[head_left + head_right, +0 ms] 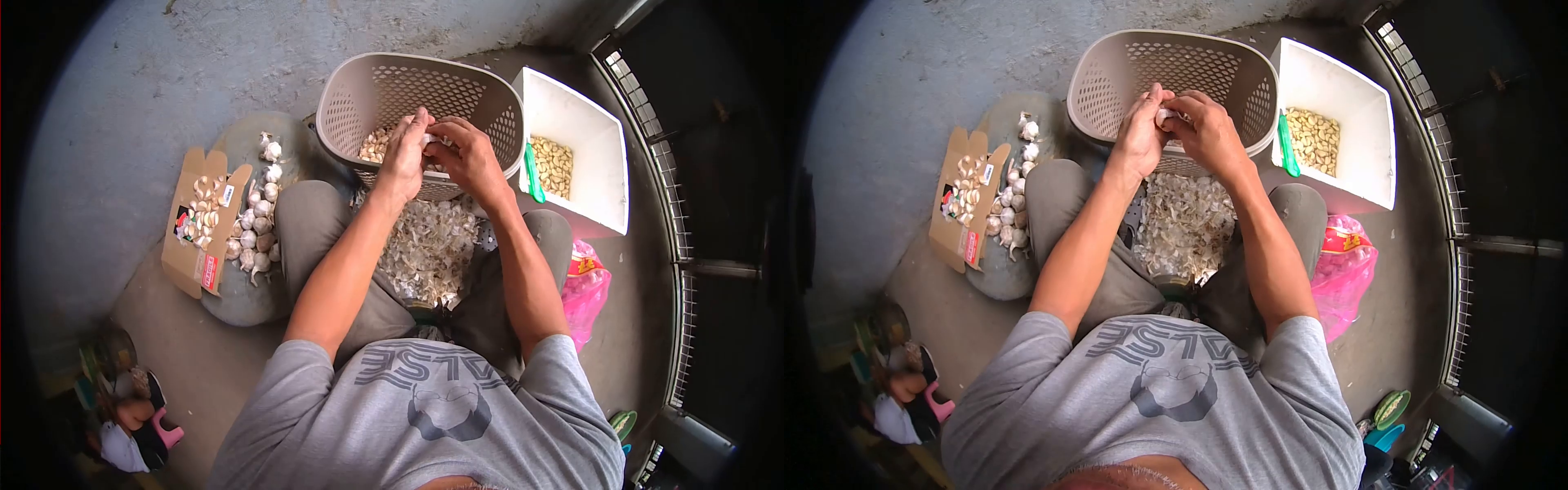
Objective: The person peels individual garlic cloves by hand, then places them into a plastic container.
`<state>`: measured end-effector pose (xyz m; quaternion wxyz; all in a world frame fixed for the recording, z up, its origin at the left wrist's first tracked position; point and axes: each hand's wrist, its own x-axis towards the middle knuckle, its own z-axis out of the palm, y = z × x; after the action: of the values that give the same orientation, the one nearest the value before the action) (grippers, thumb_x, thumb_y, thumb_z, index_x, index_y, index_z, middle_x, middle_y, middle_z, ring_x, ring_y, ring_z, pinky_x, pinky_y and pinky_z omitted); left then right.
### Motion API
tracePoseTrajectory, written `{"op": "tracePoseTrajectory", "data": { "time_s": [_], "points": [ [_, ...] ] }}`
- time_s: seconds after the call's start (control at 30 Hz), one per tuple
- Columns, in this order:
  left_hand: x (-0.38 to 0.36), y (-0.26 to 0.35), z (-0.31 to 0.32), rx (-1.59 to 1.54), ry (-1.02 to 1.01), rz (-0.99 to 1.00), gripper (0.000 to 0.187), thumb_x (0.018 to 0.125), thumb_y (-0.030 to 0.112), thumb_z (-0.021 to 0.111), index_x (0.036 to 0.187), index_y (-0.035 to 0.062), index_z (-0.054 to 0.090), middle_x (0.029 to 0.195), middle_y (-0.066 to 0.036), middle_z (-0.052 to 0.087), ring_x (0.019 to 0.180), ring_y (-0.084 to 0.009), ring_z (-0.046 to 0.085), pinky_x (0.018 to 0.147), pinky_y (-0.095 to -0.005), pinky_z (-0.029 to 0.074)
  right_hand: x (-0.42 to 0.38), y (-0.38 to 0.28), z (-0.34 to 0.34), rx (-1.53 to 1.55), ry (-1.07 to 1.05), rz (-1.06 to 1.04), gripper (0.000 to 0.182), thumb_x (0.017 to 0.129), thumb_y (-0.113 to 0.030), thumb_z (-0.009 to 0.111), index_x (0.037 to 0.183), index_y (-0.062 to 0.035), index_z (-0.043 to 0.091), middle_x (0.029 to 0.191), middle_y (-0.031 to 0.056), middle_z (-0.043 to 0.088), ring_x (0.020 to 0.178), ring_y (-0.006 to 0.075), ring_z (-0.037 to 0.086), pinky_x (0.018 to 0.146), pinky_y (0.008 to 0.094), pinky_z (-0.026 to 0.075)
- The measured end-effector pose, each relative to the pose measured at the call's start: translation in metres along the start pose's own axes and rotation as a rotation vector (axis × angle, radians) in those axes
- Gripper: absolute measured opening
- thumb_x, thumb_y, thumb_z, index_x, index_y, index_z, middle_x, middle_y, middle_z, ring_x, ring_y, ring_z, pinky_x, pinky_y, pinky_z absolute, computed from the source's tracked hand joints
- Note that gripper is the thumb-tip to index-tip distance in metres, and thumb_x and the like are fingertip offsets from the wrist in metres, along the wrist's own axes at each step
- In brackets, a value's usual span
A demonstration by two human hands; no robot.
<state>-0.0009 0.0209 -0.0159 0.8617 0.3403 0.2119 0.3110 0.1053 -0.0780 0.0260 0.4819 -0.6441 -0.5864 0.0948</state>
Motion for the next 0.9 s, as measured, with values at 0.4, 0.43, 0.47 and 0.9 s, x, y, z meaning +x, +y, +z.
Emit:
{"op": "tracePoseTrajectory", "data": {
  "time_s": [0.4,0.43,0.47,0.9],
  "points": [
    [-0.014,0.01,0.012,0.282,-0.099,0.053,0.027,0.105,0.024,0.061,0.099,-0.0013,0.067,0.092,-0.009,0.069,0.08,-0.019,0.069,0.072,-0.034,0.06,-0.005,0.016,0.003,0.269,0.099,0.388,0.023,0.1,-0.015,0.067,0.099,0.007,0.064,0.077,0.0117,0.069,0.068,0.012,0.06,0.061,0.0306,0.051],
    [-0.012,0.006,0.011,0.452,-0.048,0.218,0.027,0.105,0.024,0.061,0.099,-0.0019,0.067,0.09,-0.01,0.069,0.079,-0.02,0.069,0.072,-0.0346,0.059,-0.007,0.008,0.001,0.157,0.092,0.358,0.023,0.101,-0.016,0.067,0.098,0.0067,0.063,0.075,0.0125,0.068,0.066,0.0127,0.06,0.06,0.0314,0.05],
    [-0.007,-0.001,0.01,0.621,0.007,0.385,0.027,0.105,0.023,0.061,0.099,-0.0025,0.067,0.087,-0.01,0.069,0.078,-0.0211,0.069,0.072,-0.0353,0.058,-0.007,0.001,-0.001,0.046,0.083,0.326,0.024,0.101,-0.016,0.066,0.097,0.0064,0.062,0.074,0.0134,0.068,0.064,0.0134,0.059,0.059,0.0321,0.05],
    [-0.007,0.001,0.003,0.598,-0.015,0.252,0.026,0.104,0.02,0.062,0.089,0.0005,0.068,0.076,-0.003,0.067,0.063,-0.0091,0.06,0.054,-0.0256,0.049,-0.013,0.002,0.001,0.342,-0.016,0.399,0.021,0.106,-0.018,0.057,0.099,0.0016,0.054,0.072,0.0108,0.065,0.05,0.0146,0.061,0.044,0.031,0.047]
  ]
}}
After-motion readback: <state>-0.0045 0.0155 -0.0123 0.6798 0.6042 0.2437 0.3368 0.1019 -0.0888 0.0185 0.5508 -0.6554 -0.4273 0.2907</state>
